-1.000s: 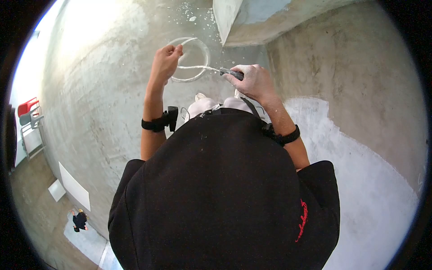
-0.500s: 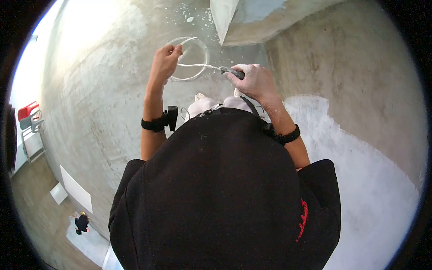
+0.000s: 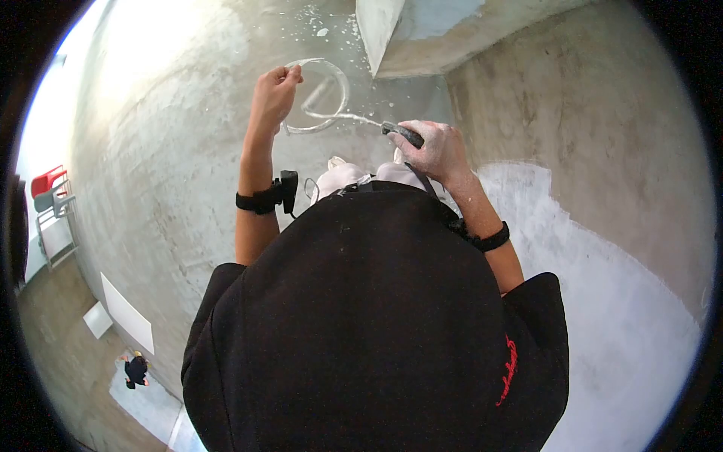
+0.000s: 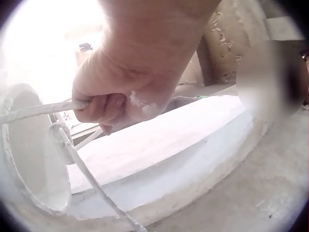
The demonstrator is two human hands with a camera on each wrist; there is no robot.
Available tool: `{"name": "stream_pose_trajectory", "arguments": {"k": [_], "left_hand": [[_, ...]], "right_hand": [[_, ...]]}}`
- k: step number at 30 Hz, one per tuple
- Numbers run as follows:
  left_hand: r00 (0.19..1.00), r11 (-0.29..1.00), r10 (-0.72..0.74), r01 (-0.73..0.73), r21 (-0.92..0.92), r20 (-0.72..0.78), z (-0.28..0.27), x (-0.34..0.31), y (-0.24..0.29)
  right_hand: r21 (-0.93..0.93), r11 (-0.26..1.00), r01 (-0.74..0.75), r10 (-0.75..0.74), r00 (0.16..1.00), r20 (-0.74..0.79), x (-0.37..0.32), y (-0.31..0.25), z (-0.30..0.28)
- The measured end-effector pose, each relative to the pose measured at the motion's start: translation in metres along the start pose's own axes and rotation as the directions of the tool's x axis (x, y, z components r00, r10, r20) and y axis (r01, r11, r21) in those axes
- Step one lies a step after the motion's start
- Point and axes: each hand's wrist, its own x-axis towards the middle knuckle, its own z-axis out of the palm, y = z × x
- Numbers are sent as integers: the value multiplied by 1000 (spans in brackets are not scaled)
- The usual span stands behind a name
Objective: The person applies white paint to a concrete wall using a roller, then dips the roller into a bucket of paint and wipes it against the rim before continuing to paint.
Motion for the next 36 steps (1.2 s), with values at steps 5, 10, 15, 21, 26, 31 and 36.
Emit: {"name": "stream_pose_trajectory", "arguments": {"k": [5, 10, 15, 21, 26, 31, 36], "left_hand": [[1000, 1000, -6, 6, -24, -2, 0, 5, 4], [999, 999, -41, 41, -18, 1, -3, 7, 12], [999, 1000, -23, 23, -14, -25, -3, 7, 14], [1000, 999, -25, 24, -40, -2, 0, 8, 15], [999, 999, -29, 30, -15, 14, 3, 4, 18], [1000, 999, 20, -20, 34, 23, 4, 9, 15], [1000, 998, -14, 13, -54, -17, 0, 7, 16]], "right_hand": [[-35, 998, 49, -50, 999, -5, -7, 13, 11], [-49, 995, 85, -89, 993, -81, -10, 17, 15], [-105, 988, 115, -128, 984, -124, -11, 17, 19], [-56, 993, 101, -105, 991, -83, -10, 17, 16], [-21, 995, 97, -99, 988, -119, -4, 7, 11], [-26, 998, 63, -64, 997, -43, -3, 11, 10], [279, 953, -117, 113, 993, 30, -5, 18, 4]]}}
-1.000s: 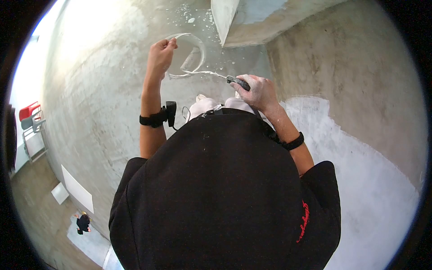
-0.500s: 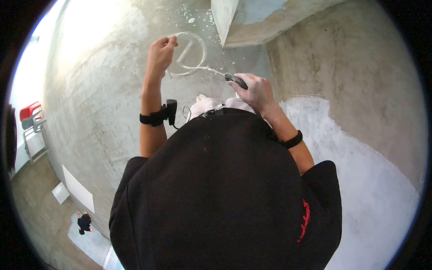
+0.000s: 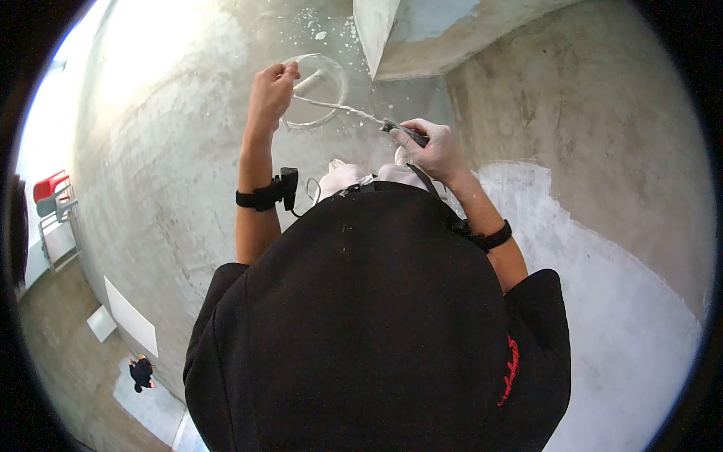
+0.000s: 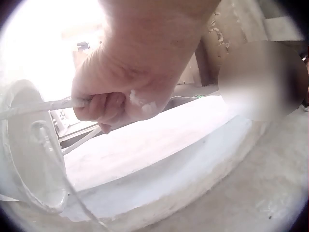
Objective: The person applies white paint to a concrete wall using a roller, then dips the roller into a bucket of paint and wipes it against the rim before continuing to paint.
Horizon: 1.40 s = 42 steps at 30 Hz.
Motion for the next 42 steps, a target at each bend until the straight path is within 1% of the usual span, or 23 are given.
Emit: {"name": "stream_pose_trajectory", "arguments": {"k": [2, 3, 6, 7, 9, 10, 12, 13, 15, 17, 18, 20, 25, 27, 28, 29, 31, 32, 33, 35, 36, 39, 42], "left_hand": [[1000, 1000, -18, 18, -15, 10, -1, -1, 4], [999, 999, -38, 38, -32, 20, -1, -1, 5], [999, 994, -45, 43, -103, -15, 4, 3, -1], [999, 994, -43, 41, -105, -12, 4, 4, -4], [999, 993, -35, 30, -111, -36, 4, 7, -6], [999, 993, -29, 25, -113, -36, 5, 7, -7], [999, 995, -31, 29, -91, -19, 4, 7, -10], [1000, 995, -18, 16, -93, -21, 4, 7, -11], [1000, 1000, -19, 18, -23, -21, 5, 8, -17], [1000, 998, 19, -20, -60, -12, 6, 13, -17], [998, 995, 56, -56, -86, -3, 9, 17, -13], [1000, 1000, -15, 15, -11, -14, 6, 6, -29], [1000, 1000, 24, -24, 13, -12, 10, 9, -41], [1000, 1000, 3, -3, 28, -10, 6, 9, -36], [1000, 999, 1, 0, 39, -8, 4, 9, -34], [1000, 999, -2, 3, 50, -13, 4, 9, -36], [1000, 998, 11, -10, 59, -17, 5, 11, -39], [1000, 998, 22, -21, 55, -13, 4, 11, -39], [1000, 999, 18, -17, 41, -22, 5, 12, -39], [1000, 1000, 7, -6, 24, -22, 4, 11, -37], [1000, 1000, 0, 1, 22, -12, 4, 12, -36], [1000, 1000, -3, 3, 21, 16, 1, 8, -26], [1000, 1000, 19, -19, 15, 10, 1, 7, -22]], "right_hand": [[202, 976, -77, 64, 996, 70, -1, 14, -8], [204, 976, -75, 62, 996, 68, -2, 21, -14], [388, 838, -384, 293, 916, 274, -7, 32, -29], [387, 838, -384, 295, 917, 270, -8, 36, -33], [534, 651, -540, 341, 836, 430, -10, 44, -39], [534, 653, -536, 340, 839, 425, -11, 48, -41], [641, 468, -608, 358, 794, 491, -11, 52, -42], [646, 475, -597, 353, 802, 482, -10, 57, -43], [743, 335, -580, 316, 812, 491, -6, 69, -43], [772, 309, -556, 304, 827, 473, 2, 77, -48], [797, 302, -522, 327, 843, 428, 5, 79, -52], [842, 308, -443, 347, 876, 334, 13, 84, -59], [883, 425, -201, 392, 920, 21, 34, 85, -87], [641, 767, 20, 321, 854, -410, 45, 95, -89], [536, 841, 70, 252, 827, -503, 48, 98, -94], [525, 845, 97, 230, 821, -522, 50, 93, -100], [245, 946, 211, 57, 637, -769, 62, 77, -111], [135, 977, 168, 8, 598, -802, 68, 80, -120], [122, 973, 197, -15, 579, -815, 75, 74, -129], [16, 996, 90, -36, 541, -840, 87, 55, -149], [-1, 993, 118, -62, 517, -854, 96, 45, -158], [-103, 952, 289, -212, 378, -901, 124, 15, -181], [-131, 934, 334, -253, 356, -899, 145, -10, -206]]}}
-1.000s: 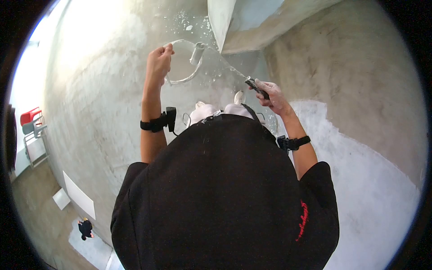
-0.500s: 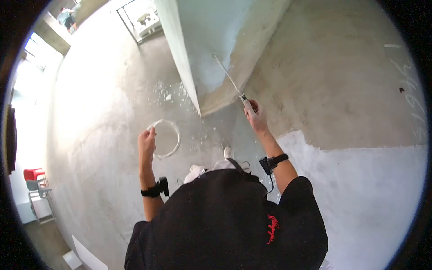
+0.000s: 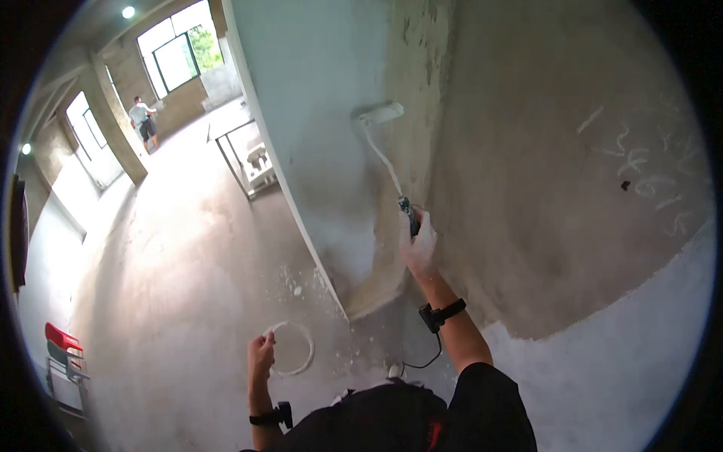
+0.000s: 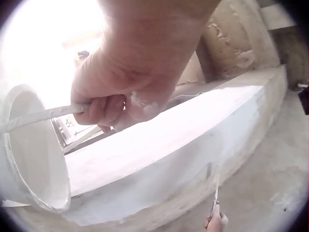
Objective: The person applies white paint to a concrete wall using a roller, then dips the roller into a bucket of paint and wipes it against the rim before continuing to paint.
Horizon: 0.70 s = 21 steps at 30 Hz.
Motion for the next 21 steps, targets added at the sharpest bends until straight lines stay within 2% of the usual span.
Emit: {"name": "stream_pose_trajectory", "arguments": {"k": [4, 6, 7, 9, 12, 16, 19, 21], "left_hand": [[998, 999, 46, -46, -4, -39, 1, 0, 2], [998, 999, -45, 47, 28, -49, -1, -13, 21], [998, 999, -25, 26, 19, -59, -1, -14, 25], [997, 998, -42, 45, 48, -63, -2, -16, 24], [997, 998, -48, 49, 29, -53, -2, -12, 9], [998, 999, -32, 33, 16, -51, -5, -9, -2], [998, 999, 47, -47, -15, -40, -11, -4, -15], [999, 1000, 16, -16, -16, -35, -19, -16, 6]], "right_hand": [[46, 997, 59, -58, 998, -27, 53, -29, 20], [79, 983, 167, -158, 982, -104, 82, -63, 28], [87, 978, 187, -177, 977, -116, 96, -78, 30], [-3, 990, 139, -139, 987, -84, 120, -106, 31], [-1, 971, 239, -236, 957, -171, 159, -146, 36], [-51, 964, 261, -266, 950, -163, 202, -195, 38], [-103, 928, 357, -371, 910, -187, 229, -227, 45], [-130, 926, 354, -373, 912, -170, 243, -245, 49]]}}
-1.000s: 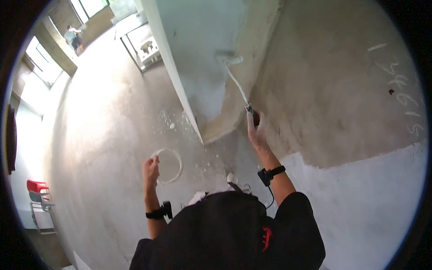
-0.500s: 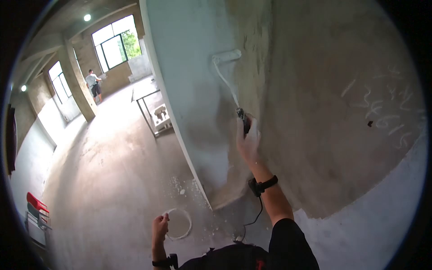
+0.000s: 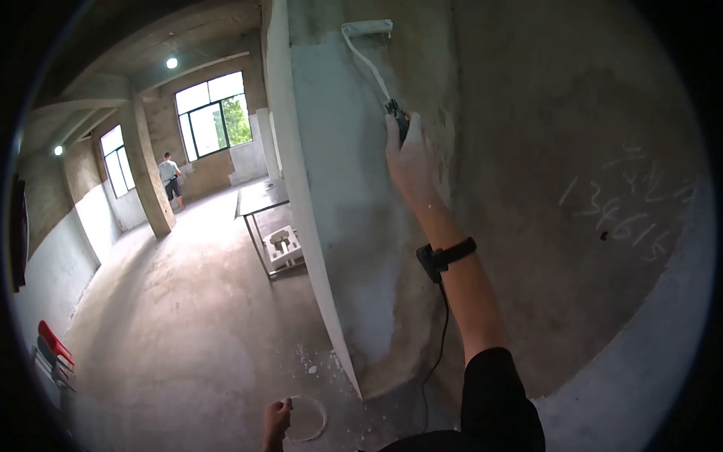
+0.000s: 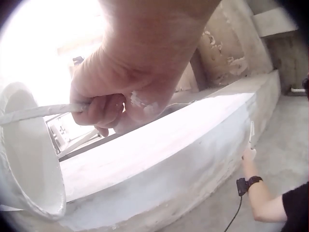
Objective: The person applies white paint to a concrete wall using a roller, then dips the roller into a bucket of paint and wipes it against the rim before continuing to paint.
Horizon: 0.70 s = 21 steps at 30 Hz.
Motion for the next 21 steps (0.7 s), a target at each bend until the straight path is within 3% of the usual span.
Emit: {"name": "stream_pose_trajectory", "arguments": {"k": [4, 9, 21], "left_hand": [[998, 998, -61, 61, -3, -5, -8, -2, 1], [999, 1000, -28, 28, -7, -43, -10, 3, -12], [999, 1000, -24, 24, 5, -37, -15, 18, -25]], "right_hand": [[32, 997, 67, -65, 997, -43, 12, -15, 14], [21, 974, 228, -222, 964, -149, 9, -3, 40], [90, 984, 155, -149, 986, -76, -50, 20, 33]]}}
